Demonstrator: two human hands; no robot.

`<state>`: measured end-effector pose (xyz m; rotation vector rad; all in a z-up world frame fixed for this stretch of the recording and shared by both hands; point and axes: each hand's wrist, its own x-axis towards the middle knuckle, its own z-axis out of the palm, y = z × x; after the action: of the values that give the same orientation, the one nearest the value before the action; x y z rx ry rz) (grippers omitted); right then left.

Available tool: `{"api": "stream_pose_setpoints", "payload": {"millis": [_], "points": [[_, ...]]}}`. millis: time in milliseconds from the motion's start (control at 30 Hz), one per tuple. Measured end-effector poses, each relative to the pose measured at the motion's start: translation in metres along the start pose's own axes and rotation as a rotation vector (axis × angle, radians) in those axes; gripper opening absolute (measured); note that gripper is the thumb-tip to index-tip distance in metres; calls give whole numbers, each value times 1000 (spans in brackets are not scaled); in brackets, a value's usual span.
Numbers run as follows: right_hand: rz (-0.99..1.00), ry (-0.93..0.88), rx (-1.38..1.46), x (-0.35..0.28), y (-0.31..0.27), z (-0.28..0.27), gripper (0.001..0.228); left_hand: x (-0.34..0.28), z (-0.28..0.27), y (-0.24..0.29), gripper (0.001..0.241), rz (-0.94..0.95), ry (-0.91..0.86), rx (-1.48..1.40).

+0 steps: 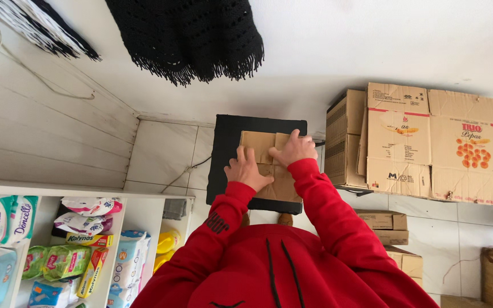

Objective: The person picks up several cardboard boxes one at a time and folds each one flat before placing them onto a stack of already flattened boxes.

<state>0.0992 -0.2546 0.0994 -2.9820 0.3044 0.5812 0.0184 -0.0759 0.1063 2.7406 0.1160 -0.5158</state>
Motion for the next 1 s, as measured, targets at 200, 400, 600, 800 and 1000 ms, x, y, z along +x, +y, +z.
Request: {"api": "stream_pose_setpoints", "payload": {"millis": [200,400,600,800,1000], "points": [[-57,-37,211,8,21,-12,104,-4,-32,-12,106,-37,-95,-229],[-170,-102,501,28,72,1,88,8,-47,-54,124,-33,-147,-562],[-88,-215,1176,25,124,23,70,-6,-77,-84,127,-57,-257,-881],[-170,-245,1391,-42,130,25,77,-27,-106,-62,117,-138,-243,-890],[-246,-174,1224,-76,157,120,96,-17,-88,-64,113,-169,-249,-810]]}}
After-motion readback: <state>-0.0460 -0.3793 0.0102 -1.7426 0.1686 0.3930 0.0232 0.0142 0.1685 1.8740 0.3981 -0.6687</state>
